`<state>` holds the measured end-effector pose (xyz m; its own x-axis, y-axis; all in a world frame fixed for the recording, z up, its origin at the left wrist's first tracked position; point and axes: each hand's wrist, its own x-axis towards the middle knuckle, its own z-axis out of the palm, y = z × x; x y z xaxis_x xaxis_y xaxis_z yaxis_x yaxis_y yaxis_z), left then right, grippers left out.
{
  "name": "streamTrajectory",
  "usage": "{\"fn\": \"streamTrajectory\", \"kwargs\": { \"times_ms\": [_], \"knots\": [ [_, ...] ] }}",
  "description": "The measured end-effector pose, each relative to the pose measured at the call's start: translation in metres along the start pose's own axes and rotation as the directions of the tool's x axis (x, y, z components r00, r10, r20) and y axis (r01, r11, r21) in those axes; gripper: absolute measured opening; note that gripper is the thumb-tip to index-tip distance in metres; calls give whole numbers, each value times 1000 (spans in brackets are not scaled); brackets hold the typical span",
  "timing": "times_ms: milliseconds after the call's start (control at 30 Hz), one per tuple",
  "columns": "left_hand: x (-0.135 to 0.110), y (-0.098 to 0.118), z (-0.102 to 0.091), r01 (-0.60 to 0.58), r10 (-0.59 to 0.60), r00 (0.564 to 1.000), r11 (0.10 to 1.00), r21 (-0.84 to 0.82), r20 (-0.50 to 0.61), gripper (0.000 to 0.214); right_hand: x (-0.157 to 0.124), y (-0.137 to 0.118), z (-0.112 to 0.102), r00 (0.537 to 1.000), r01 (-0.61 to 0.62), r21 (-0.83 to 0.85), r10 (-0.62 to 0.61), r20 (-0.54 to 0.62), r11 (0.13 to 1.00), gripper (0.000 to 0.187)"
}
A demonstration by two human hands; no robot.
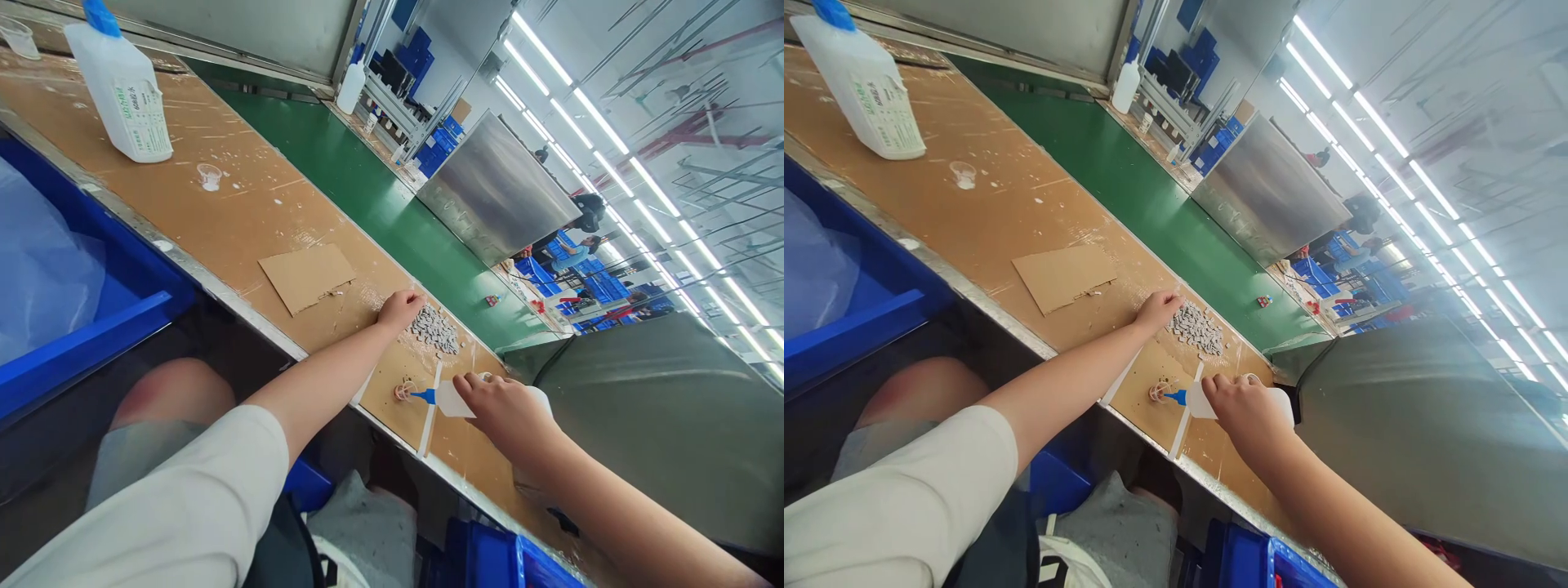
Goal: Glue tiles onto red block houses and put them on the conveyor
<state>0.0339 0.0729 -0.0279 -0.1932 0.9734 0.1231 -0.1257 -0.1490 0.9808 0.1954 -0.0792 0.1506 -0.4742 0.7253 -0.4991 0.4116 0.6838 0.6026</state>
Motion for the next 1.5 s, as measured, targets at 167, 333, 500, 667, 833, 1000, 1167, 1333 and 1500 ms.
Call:
{"fn": "streamTrajectory", "kwargs": {
  "times_ms": [167,333,500,667,833,1000,1167,1333,1500],
  "knots": [
    [2,-3,0,-13,13,1000,1000,-7,-5,35,0,-2,-1,999,-5,-4,5,34,1000,24],
    [2,-4,-1,-8,8,1000,1000,-8,-7,38,-2,-3,-2,994,-49,56,44,100,997,25],
    [3,-4,-2,-5,5,1000,1000,-19,4,37,-6,-3,7,991,-106,125,94,100,987,31],
    [5,-2,-4,-8,8,1000,999,-33,-5,36,-14,-7,25,986,-162,239,150,69,957,36],
    [5,1,-6,-6,6,1000,999,-34,7,39,-18,-20,43,969,-246,378,237,70,893,34],
    [5,3,-8,-8,8,1000,1000,0,13,39,-21,-39,63,931,-315,622,362,55,716,44],
    [3,5,-9,-30,29,999,998,55,21,38,-30,-46,91,844,-276,880,535,30,385,52],
    [-2,9,-8,-80,77,997,989,121,32,41,-8,5,148,478,43,986,870,124,-164,65],
    [-3,17,-9,-107,100,994,980,171,49,45,51,106,203,107,350,907,971,212,-236,76]
  ]
}}
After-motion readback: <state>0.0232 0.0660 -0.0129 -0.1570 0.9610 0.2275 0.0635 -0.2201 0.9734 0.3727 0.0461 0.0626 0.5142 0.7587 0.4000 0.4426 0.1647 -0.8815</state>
